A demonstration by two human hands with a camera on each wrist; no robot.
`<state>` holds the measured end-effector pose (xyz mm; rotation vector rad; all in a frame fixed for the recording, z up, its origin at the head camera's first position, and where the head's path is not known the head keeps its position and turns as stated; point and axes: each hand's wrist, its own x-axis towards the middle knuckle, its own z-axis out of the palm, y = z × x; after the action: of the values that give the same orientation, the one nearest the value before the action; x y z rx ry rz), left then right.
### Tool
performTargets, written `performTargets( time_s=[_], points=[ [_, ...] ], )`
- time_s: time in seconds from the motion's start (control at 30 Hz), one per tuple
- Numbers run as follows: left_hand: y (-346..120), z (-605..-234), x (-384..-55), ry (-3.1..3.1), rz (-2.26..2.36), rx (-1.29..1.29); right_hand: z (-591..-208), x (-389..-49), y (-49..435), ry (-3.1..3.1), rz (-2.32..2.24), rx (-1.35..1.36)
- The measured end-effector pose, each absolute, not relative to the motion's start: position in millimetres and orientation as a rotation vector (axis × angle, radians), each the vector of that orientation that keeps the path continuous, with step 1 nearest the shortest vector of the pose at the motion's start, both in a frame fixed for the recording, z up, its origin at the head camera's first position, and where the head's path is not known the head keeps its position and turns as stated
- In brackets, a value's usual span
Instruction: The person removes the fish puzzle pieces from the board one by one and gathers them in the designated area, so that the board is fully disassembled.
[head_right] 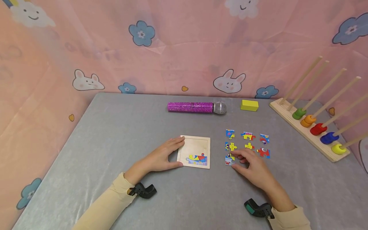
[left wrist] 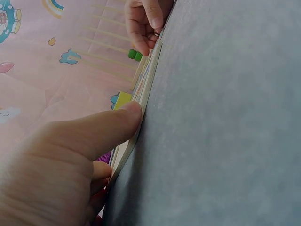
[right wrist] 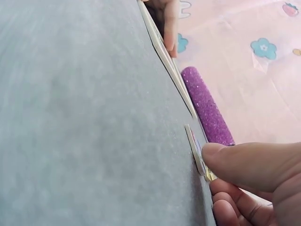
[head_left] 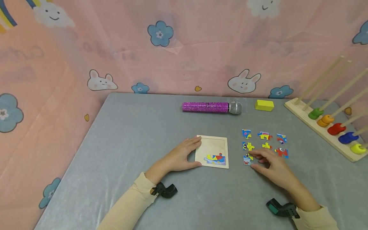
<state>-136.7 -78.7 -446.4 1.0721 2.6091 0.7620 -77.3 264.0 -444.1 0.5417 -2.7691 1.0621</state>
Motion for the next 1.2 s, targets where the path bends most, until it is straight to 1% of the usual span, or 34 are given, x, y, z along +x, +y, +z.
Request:
performTargets(
  time_s=[0.27,0.53,0.67,0.83,1.2],
  points=[
    [-79.0,-446.6,-136.8,2.607,0.766,1.078,-440.1,-79.5,264.8,-2.773,1.241,0.506],
    [-77.9,-445.1,-137.0,2.600,0.763,1.069,-425.9,-80.4,255.7,-2.828,1.213,0.507],
    [-78.5,-446.3,-137.4,2.602,0.772,1.087,-417.8,-83.7,243.6,-2.886,1.154,0.533],
    [-79.1,-445.8,-137.0,2.601,0.787,1.086,-412.8,-90.1,223.0,-2.900,1.169,0.650],
    [-79.6,-445.4,-137.0,2.603,0.787,1.088,-415.3,-98.1,173.6,-2.921,1.252,0.799]
  ],
)
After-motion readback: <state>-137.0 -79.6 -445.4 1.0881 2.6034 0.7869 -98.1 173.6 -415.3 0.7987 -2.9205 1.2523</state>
